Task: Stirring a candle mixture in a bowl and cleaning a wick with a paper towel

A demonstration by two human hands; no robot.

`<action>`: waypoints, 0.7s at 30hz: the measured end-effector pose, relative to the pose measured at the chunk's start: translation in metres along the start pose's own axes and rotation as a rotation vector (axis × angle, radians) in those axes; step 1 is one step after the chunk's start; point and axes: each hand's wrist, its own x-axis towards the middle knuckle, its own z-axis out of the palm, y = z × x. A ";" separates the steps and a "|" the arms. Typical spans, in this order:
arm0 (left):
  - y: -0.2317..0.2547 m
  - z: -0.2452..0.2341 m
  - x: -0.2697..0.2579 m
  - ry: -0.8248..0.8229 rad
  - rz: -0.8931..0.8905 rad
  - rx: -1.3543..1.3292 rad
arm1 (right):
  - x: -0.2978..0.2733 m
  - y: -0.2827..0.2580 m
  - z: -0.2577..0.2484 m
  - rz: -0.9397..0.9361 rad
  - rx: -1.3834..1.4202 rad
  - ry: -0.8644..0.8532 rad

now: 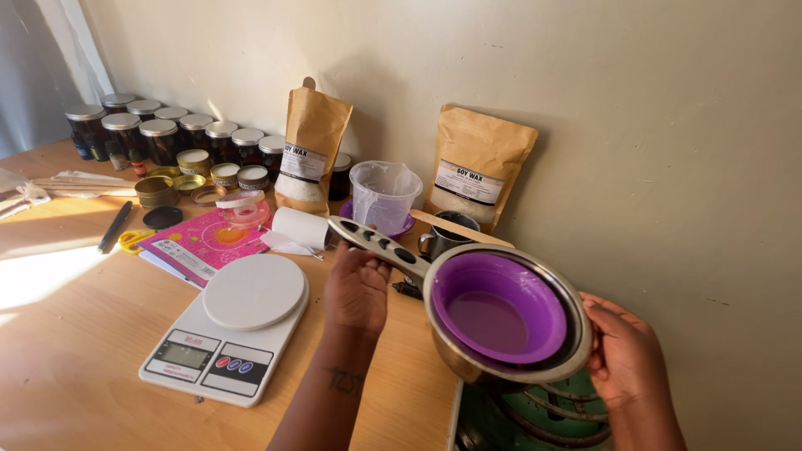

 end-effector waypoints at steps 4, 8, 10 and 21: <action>-0.032 0.004 -0.011 -0.067 -0.026 0.043 | 0.011 -0.001 -0.021 0.012 0.015 -0.024; -0.060 0.008 -0.024 -0.035 -0.149 0.107 | 0.025 0.009 -0.043 0.029 -0.072 0.086; -0.072 0.009 -0.024 -0.038 -0.158 0.102 | 0.032 0.013 -0.052 0.035 -0.076 0.101; -0.141 -0.013 -0.005 -0.078 -0.275 0.041 | 0.076 0.039 -0.099 0.039 -0.115 0.181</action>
